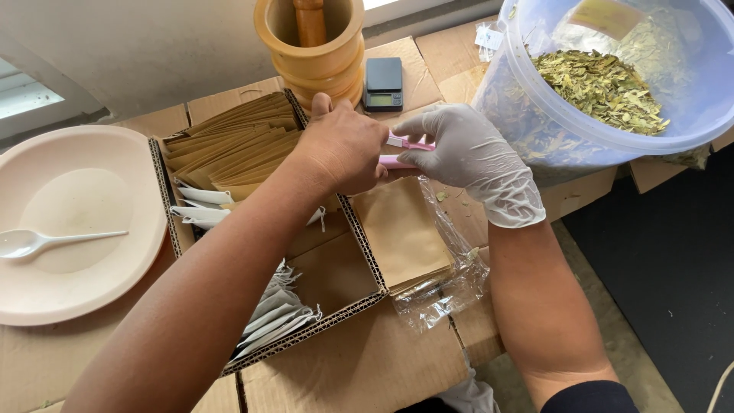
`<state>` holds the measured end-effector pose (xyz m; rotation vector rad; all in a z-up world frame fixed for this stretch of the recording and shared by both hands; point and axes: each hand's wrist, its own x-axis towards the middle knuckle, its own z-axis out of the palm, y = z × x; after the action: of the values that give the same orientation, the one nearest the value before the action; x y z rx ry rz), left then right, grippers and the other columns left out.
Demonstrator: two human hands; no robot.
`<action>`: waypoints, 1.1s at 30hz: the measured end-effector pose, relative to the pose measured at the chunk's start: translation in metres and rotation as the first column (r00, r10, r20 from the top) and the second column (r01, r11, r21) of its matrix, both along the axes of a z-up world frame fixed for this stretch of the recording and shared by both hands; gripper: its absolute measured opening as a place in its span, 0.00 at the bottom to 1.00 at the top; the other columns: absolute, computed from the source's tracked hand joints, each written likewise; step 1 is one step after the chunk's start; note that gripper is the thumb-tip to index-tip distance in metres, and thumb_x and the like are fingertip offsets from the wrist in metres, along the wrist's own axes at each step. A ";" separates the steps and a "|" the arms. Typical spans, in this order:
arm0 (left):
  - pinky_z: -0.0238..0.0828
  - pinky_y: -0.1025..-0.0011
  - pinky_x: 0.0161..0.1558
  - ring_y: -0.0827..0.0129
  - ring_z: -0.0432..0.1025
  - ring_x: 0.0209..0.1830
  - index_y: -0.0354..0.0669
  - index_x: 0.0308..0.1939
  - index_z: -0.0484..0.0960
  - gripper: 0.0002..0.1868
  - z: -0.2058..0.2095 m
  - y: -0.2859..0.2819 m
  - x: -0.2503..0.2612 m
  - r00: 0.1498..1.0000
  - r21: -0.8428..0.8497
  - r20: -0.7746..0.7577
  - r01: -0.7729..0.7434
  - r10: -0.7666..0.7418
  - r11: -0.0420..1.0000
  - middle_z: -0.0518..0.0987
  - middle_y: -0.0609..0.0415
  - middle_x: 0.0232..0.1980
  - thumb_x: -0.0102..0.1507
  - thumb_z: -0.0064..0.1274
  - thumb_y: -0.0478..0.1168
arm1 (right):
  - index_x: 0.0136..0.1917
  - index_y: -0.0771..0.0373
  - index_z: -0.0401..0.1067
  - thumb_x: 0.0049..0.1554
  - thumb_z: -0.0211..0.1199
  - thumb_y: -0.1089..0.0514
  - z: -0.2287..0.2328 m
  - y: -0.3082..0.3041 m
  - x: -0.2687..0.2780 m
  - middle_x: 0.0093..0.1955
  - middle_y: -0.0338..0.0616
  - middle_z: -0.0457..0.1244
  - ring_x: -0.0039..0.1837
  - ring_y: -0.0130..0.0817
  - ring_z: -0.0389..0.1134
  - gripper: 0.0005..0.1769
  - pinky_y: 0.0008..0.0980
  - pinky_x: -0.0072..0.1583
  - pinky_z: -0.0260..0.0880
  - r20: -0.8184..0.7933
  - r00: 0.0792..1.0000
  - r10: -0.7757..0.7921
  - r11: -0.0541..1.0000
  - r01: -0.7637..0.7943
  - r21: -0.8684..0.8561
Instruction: Placing individual tea bags into small paper envelopes and sealing them using a handheld heat sealer
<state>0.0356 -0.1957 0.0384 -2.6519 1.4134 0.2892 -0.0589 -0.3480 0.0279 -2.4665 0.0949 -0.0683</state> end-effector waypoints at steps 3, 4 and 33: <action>0.49 0.55 0.56 0.54 0.71 0.52 0.58 0.39 0.84 0.13 -0.003 -0.002 0.001 0.999 0.019 -0.042 -0.029 0.030 0.999 0.83 0.54 0.39 0.58 0.55 0.56 | 0.54 0.44 0.81 0.48 0.75 0.50 0.007 0.002 -0.001 0.39 0.40 0.68 0.44 0.33 0.66 0.19 0.37 0.47 0.72 -0.030 1.000 0.010 1.000 -0.009 0.010; 0.49 0.55 0.56 0.54 0.71 0.52 0.58 0.39 0.84 0.13 -0.002 -0.001 -0.001 0.999 0.019 -0.041 -0.031 0.032 0.999 0.83 0.54 0.39 0.58 0.55 0.56 | 0.54 0.44 0.81 0.48 0.75 0.50 0.005 0.000 -0.001 0.39 0.40 0.68 0.44 0.33 0.66 0.19 0.37 0.47 0.72 -0.029 1.000 0.011 1.000 -0.011 0.009; 0.47 0.50 0.59 0.49 0.68 0.56 0.53 0.44 0.83 0.20 -0.031 -0.005 -0.010 0.979 0.001 -0.103 -0.178 0.177 0.984 0.81 0.50 0.46 0.51 0.64 0.53 | 0.49 0.41 0.83 0.39 0.80 0.42 -0.008 0.012 0.004 0.43 0.37 0.71 0.53 0.42 0.72 0.23 0.41 0.55 0.72 -0.385 0.921 -0.058 0.977 -0.027 -0.212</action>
<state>0.0256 -0.2003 0.0075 -2.8124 1.2065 0.4444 -0.0545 -0.3359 0.0197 -2.6622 0.2924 0.4306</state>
